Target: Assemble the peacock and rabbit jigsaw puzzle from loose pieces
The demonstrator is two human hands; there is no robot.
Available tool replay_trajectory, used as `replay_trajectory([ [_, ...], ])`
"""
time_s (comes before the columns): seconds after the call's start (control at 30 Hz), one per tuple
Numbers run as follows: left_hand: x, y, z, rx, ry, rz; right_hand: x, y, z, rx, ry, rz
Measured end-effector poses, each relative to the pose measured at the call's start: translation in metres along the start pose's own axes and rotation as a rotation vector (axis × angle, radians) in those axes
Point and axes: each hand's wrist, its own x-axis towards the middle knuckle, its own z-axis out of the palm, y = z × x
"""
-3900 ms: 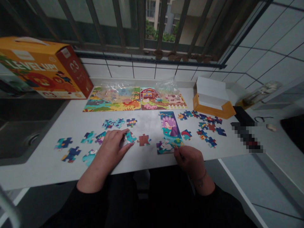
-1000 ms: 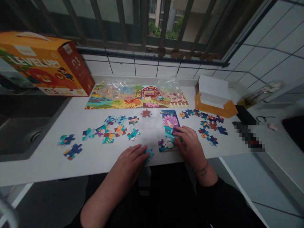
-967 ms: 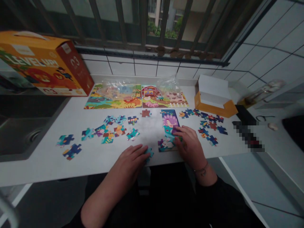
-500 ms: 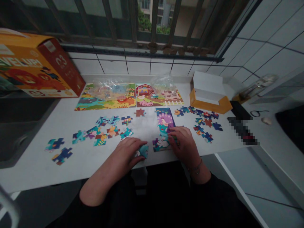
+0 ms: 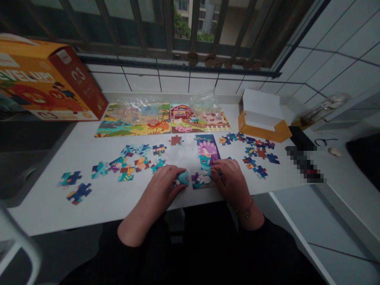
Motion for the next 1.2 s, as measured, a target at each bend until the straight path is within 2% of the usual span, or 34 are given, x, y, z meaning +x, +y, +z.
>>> replay_trajectory([
  [0.37, -0.001, 0.001, -0.002, -0.067, 0.036, 0.002, 0.001, -0.002, 0.000, -0.008, 0.003, -0.006],
  [0.73, 0.001, 0.001, 0.005, 0.076, 0.053, 0.027, 0.002, -0.001, 0.001, -0.009, -0.024, -0.013],
  [1.0, -0.007, 0.006, -0.007, 0.147, 0.148, 0.083, 0.001, -0.001, 0.002, -0.014, -0.031, -0.015],
  [1.2, -0.018, 0.001, -0.015, 0.214, 0.082, 0.084, -0.001, 0.000, 0.003, -0.009, -0.012, -0.031],
])
